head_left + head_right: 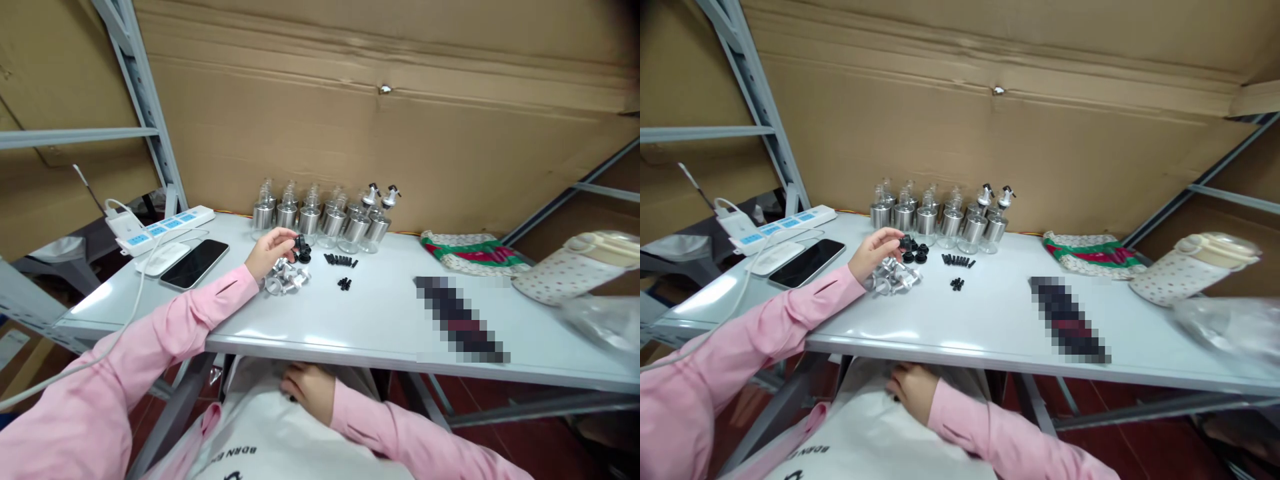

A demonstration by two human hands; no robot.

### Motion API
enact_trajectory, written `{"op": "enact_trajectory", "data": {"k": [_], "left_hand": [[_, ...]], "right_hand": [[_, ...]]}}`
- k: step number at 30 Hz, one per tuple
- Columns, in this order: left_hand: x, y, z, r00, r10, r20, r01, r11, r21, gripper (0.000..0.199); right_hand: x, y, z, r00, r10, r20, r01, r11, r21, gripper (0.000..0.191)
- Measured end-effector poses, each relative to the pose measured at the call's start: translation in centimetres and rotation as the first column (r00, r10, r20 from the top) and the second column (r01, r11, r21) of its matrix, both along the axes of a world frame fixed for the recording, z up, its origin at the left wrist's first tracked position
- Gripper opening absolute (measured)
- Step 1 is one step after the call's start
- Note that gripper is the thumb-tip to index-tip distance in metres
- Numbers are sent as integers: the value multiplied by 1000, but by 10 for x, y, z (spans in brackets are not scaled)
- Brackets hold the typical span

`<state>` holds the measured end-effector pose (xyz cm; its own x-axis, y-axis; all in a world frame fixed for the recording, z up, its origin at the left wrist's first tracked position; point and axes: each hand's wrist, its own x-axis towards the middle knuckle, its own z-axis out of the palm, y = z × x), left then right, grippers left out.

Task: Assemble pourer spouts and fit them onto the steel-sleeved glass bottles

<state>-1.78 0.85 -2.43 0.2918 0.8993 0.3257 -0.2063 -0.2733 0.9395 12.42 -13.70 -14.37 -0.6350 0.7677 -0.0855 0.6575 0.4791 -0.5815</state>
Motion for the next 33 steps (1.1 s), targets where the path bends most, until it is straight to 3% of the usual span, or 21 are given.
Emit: {"op": "enact_trajectory", "data": {"k": [2, 3, 6, 8, 10, 11, 13, 15, 17, 18, 19, 21, 26, 29, 33], "left_hand": [[0, -1, 0, 1000, -12, -11, 12, 1000, 6, 36], [0, -1, -1, 1000, -16, -21, 16, 1000, 11, 36], [1, -2, -2, 999, -23, -32, 23, 1000, 5, 36], [1, -3, -2, 999, -26, -23, 26, 1000, -15, 38], [2, -3, -2, 1000, -23, -13, 22, 999, -30, 40], [2, -4, -2, 1000, -18, -7, 18, 999, -34, 41], [2, -3, -3, 1000, -10, 5, 10, 999, -50, 41], [2, -1, -4, 1000, -10, 16, 11, 997, -79, 41], [2, 1, -5, 999, -18, 33, 21, 993, -116, 43], [2, 1, -5, 999, -25, 45, 30, 990, -134, 44], [2, 2, -6, 998, -30, 60, 39, 988, -151, 45], [2, 3, -6, 995, -38, 88, 53, 983, -174, 47], [3, 0, -5, 995, -46, 88, 57, 990, -126, 42], [4, -5, -2, 997, -43, 68, 48, 995, -83, 39], [5, -9, 3, 999, -13, 49, 17, 998, -64, 37]], "right_hand": [[4, -15, 17, 998, -50, 30, 51, 997, -59, 20], [6, -21, 30, 1000, -9, -9, 8, 997, -77, 17], [11, -27, 82, 975, 110, -194, -125, 990, -66, 22], [14, -17, 118, 951, 151, -270, -166, 986, -33, 31], [17, 5, 147, 919, 161, -359, -133, 986, 103, 40], [19, 19, 158, 905, 165, -392, -91, 976, 200, 36], [24, 49, 172, 855, 186, -483, 50, 899, 434, 15], [29, 80, 176, 805, 189, -563, 212, 793, 571, 17], [36, 106, 172, 756, 116, -644, 392, 708, 587, 21], [39, 117, 168, 732, 69, -678, 455, 692, 561, 24], [42, 126, 163, 700, 26, -714, 495, 702, 511, 28], [48, 139, 153, 638, -55, -768, 509, 778, 368, 33], [58, 149, 137, 539, -195, -819, 373, 927, 25, 34], [59, 149, 135, 493, -217, -842, 262, 960, -95, 36], [57, 146, 136, 488, -208, -848, 246, 965, -95, 34]]}}
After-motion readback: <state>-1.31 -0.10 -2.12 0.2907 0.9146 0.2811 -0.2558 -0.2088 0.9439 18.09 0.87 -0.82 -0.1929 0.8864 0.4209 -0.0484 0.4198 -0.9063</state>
